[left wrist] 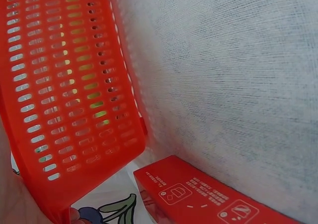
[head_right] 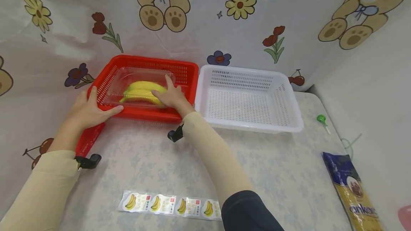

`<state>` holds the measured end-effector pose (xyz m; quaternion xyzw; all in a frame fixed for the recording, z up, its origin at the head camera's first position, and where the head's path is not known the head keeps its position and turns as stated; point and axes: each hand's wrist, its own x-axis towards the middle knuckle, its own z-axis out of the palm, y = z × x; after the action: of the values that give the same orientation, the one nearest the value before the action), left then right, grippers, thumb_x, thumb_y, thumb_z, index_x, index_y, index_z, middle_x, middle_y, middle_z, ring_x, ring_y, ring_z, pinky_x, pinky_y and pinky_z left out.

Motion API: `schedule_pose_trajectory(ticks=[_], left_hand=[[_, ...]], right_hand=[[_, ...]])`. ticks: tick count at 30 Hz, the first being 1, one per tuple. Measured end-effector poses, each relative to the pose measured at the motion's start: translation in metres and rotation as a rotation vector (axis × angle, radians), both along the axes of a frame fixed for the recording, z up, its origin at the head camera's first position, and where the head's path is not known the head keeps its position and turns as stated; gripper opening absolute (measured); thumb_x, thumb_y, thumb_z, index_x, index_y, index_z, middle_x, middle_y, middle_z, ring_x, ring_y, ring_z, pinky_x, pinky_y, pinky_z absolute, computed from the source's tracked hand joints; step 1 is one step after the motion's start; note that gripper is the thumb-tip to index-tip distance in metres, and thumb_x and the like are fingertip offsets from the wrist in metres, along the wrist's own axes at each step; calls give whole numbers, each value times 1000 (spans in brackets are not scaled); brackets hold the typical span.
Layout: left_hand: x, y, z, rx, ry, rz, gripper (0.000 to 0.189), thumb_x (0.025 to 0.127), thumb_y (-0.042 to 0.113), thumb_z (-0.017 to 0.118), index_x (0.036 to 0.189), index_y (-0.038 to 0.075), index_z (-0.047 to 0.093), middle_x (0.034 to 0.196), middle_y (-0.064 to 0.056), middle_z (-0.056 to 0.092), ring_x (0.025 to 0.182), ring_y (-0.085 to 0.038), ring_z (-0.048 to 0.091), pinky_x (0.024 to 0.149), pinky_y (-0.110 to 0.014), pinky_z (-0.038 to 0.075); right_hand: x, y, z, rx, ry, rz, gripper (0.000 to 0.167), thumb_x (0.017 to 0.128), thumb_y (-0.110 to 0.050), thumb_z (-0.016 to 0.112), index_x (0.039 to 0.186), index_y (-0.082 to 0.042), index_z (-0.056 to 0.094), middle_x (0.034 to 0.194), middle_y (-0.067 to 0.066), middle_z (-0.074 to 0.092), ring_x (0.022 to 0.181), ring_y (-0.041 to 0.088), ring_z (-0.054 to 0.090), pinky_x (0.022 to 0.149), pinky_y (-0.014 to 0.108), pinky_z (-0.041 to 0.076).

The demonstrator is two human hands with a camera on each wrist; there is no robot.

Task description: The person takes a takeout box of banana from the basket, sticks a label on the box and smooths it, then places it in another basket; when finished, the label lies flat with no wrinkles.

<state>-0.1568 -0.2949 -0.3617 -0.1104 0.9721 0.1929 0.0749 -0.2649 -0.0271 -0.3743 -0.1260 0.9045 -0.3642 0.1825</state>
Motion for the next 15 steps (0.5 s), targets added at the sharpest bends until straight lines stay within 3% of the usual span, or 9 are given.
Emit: schedule_pose_trajectory(ticks=[8, 15], left_hand=[[0, 2, 1, -2, 2, -4, 139, 70, 90, 52, 156, 5, -17, 158, -37, -7, 143, -59, 4, 99, -79, 28], [1, 3, 2, 7, -6, 3, 140, 69, 90, 53, 156, 5, -17, 158, -36, -7, 143, -59, 5, 97, -79, 30]], right_hand=[[0, 1, -1, -97, -15, -5, 90, 93, -57, 58, 159, -34, 2, 164, 8, 26, 143, 35, 39, 114, 57, 35], [2, 0, 3, -172, 18, -6, 80, 98, -48, 54, 159, -35, 4, 166, 2, 21, 144, 32, 38, 116, 55, 32]])
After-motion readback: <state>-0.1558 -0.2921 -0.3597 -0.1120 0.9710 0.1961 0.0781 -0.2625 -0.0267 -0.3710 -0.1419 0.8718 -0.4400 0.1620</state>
